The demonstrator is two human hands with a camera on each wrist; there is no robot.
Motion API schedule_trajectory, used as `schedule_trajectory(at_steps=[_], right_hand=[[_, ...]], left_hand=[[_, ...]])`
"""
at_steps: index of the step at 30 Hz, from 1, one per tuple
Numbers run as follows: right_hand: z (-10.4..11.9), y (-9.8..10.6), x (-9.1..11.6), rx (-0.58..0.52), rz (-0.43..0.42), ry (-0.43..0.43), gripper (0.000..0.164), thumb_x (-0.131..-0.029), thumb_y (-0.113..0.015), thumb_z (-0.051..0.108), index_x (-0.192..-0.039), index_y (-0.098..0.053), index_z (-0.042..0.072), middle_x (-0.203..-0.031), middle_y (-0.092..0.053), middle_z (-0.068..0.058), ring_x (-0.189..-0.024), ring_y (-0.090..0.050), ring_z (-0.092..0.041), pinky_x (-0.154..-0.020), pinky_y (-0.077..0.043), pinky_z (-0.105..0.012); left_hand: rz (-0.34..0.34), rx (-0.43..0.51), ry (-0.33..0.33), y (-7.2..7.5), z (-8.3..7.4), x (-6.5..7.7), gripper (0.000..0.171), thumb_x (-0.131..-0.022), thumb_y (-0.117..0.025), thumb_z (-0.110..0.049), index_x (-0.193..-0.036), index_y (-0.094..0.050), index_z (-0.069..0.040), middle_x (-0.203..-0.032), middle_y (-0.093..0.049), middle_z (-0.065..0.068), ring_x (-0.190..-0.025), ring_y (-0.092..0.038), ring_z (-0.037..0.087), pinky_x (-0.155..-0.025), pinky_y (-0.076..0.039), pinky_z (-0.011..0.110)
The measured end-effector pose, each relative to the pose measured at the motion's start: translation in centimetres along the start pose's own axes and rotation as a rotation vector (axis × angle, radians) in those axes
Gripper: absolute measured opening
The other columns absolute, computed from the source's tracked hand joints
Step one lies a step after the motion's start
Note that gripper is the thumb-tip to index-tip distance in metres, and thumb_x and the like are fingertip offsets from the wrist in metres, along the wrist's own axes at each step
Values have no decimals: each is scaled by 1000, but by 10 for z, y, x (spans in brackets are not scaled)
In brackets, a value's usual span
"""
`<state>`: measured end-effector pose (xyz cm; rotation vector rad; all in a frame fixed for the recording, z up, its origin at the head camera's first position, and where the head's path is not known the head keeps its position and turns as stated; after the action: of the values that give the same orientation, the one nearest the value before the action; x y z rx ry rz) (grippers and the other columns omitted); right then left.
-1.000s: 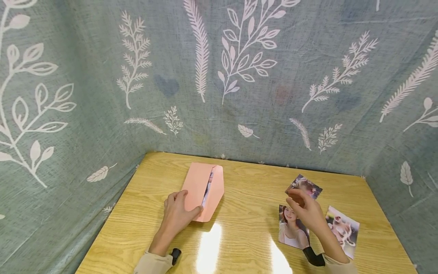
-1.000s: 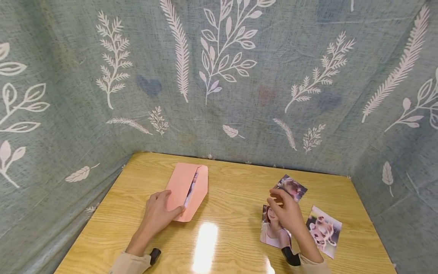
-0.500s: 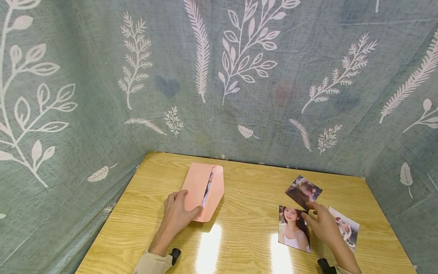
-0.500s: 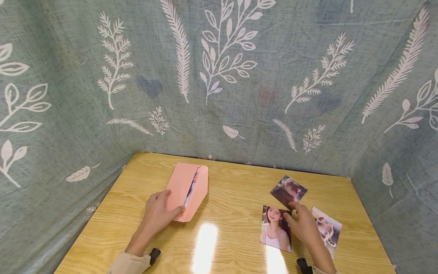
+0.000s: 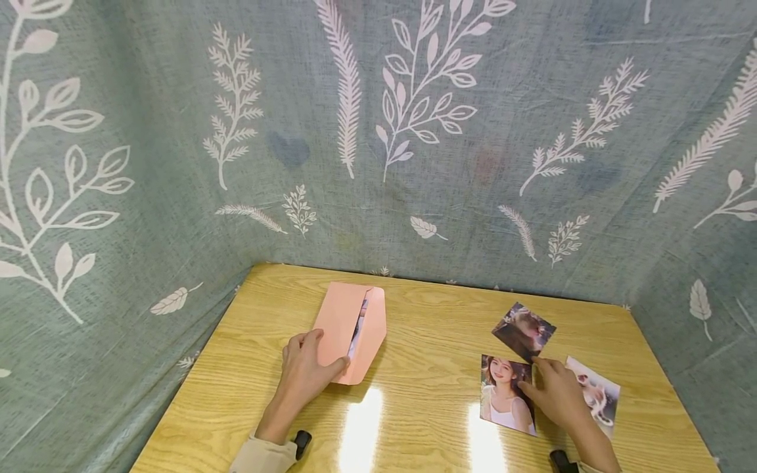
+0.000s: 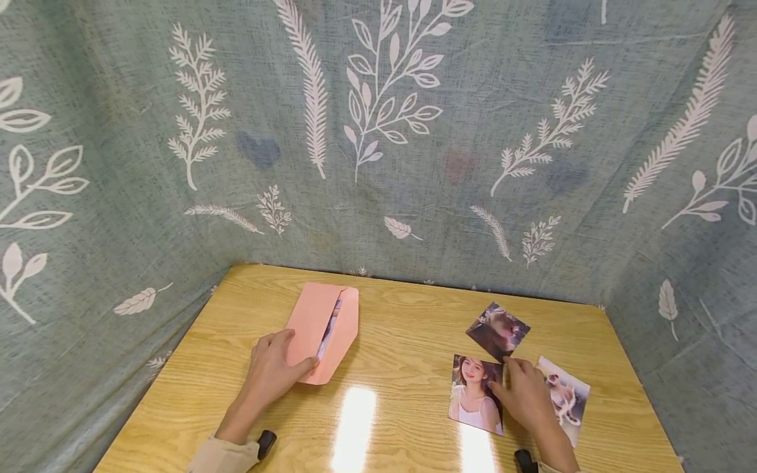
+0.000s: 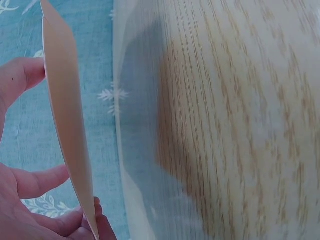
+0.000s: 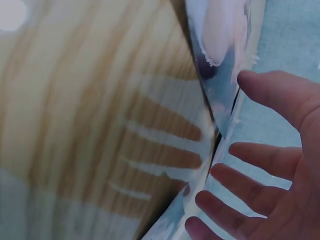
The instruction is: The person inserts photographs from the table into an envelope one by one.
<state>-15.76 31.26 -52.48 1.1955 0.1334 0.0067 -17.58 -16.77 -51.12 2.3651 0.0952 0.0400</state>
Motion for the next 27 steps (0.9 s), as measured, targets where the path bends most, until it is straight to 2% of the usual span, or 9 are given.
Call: schedule_trajectory(at_steps=[6, 20, 27], right_hand=[[-2, -5, 0, 17, 58, -38, 69, -85, -78, 30, -130, -53, -17, -122, -51, -40, -110, -47, -62, -87, -38, -72], [0, -4, -1, 9, 33, -43, 62, -84, -80, 28, -125, -57, -12, -121, -52, -39, -109, -49, -60, -87, -39, -70], [3, 2, -4, -61, -63, -20, 42, -83, -79, 13, -114, -60, -9, -109, -59, -34, -102, -55, -53, -85, -42, -65]], left_hand=[[-4, 0, 1, 0, 0, 0, 83, -79, -80, -48, -143, -50, -5, -144, -33, 27, -132, -28, 42, -97, -38, 61], [-21, -1, -17, 0, 2, 0, 82, -78, -81, -47, -142, -51, -6, -141, -40, 25, -133, -29, 42, -97, -37, 63], [-21, 3, -26, 0, 4, 0, 83, -78, -81, -47, -142, -49, -6, -141, -41, 24, -133, -28, 43, -98, -37, 63]])
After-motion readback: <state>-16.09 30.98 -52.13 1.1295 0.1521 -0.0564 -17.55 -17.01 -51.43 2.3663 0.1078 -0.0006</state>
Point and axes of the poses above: each hand's wrist, its own x-axis away from the middle knuckle, its own y-axis out of the back of the hand, z = x × y, the point moved 5 cm from there along -x, towards the middle knuckle
